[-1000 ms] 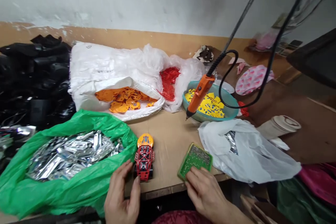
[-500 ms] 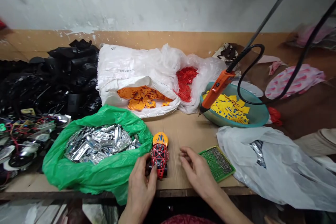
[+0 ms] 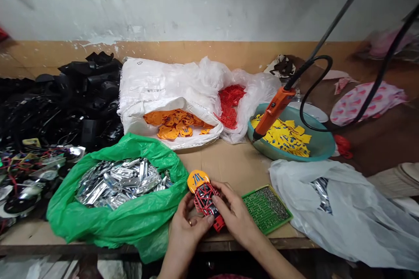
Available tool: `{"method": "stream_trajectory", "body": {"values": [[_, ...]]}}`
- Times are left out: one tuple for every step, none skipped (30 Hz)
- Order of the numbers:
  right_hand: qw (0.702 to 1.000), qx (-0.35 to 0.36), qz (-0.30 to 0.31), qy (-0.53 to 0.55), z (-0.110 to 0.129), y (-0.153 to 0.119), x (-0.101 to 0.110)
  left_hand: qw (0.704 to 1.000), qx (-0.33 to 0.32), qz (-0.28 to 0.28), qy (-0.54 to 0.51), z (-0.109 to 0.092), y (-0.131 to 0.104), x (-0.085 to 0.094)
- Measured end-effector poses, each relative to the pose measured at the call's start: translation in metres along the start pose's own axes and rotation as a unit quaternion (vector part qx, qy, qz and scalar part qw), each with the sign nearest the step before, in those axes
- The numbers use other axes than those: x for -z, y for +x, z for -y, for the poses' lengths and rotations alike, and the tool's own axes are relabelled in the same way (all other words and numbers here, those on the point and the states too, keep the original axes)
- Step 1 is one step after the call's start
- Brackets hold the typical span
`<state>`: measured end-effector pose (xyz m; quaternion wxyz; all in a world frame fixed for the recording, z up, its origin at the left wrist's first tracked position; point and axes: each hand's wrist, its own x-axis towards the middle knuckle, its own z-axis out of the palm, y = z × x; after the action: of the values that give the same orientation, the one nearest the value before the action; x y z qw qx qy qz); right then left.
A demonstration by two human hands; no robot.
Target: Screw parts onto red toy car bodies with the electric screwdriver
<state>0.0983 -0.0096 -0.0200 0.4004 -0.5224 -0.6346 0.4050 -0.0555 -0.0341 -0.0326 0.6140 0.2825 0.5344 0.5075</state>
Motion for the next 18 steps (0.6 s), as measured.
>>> {"method": "stream_trajectory", "body": {"values": [[1.0,0.006,0.0,0.006,0.003,-0.001,0.002,1.0,0.013,0.012,-0.015,-0.004,0.0,-0.002],[1.0,0.01,-0.001,0.011,0.007,-0.002,0.005,0.999,0.026,0.021,-0.032,-0.008,-0.001,-0.004],[1.0,0.012,-0.002,0.014,0.01,-0.003,0.006,0.998,0.041,0.028,-0.049,-0.012,-0.001,-0.007],[1.0,0.016,-0.004,0.017,0.012,-0.005,0.008,0.996,0.058,0.031,-0.066,-0.015,-0.001,-0.01],[1.0,0.022,-0.006,0.018,0.014,-0.006,0.01,0.993,0.077,0.036,-0.08,-0.018,-0.001,-0.013],[0.999,0.03,-0.007,0.019,0.015,-0.007,0.011,0.991,0.096,0.04,-0.086,-0.02,-0.002,-0.016],[0.999,0.037,-0.007,0.019,0.016,-0.008,0.012,0.989,0.112,0.045,-0.085,-0.021,-0.002,-0.019],[0.999,0.042,-0.007,0.019,0.015,-0.009,0.013,0.988,0.123,0.051,-0.08,-0.022,-0.002,-0.022],[0.999,0.044,-0.007,0.02,0.014,-0.01,0.013,0.987,0.128,0.053,-0.077,-0.023,-0.002,-0.025],[0.999,0.042,-0.007,0.022,0.013,-0.012,0.014,0.987,0.129,0.054,-0.075,-0.023,-0.002,-0.028],[0.999,0.038,-0.009,0.024,0.013,-0.014,0.015,0.988,0.127,0.052,-0.078,-0.023,-0.002,-0.031],[0.999,0.033,-0.013,0.026,0.012,-0.016,0.015,0.988,0.122,0.047,-0.084,-0.022,-0.003,-0.034],[0.999,0.029,-0.018,0.026,0.013,-0.019,0.016,0.988,0.118,0.041,-0.091,-0.022,-0.004,-0.036],[0.999,0.026,-0.02,0.024,0.015,-0.021,0.018,0.988,0.115,0.034,-0.098,-0.022,-0.004,-0.039],[0.999,0.026,-0.02,0.019,0.018,-0.024,0.02,0.988,0.118,0.029,-0.1,-0.022,-0.005,-0.041],[0.999,0.029,-0.02,0.012,0.021,-0.027,0.022,0.986,0.131,0.028,-0.1,-0.022,-0.005,-0.042],[0.999,0.035,-0.018,0.003,0.024,-0.029,0.026,0.984,0.146,0.032,-0.1,-0.023,-0.004,-0.044],[0.999,0.042,-0.019,-0.007,0.026,-0.031,0.03,0.979,0.171,0.039,-0.1,-0.023,-0.003,-0.045]]}}
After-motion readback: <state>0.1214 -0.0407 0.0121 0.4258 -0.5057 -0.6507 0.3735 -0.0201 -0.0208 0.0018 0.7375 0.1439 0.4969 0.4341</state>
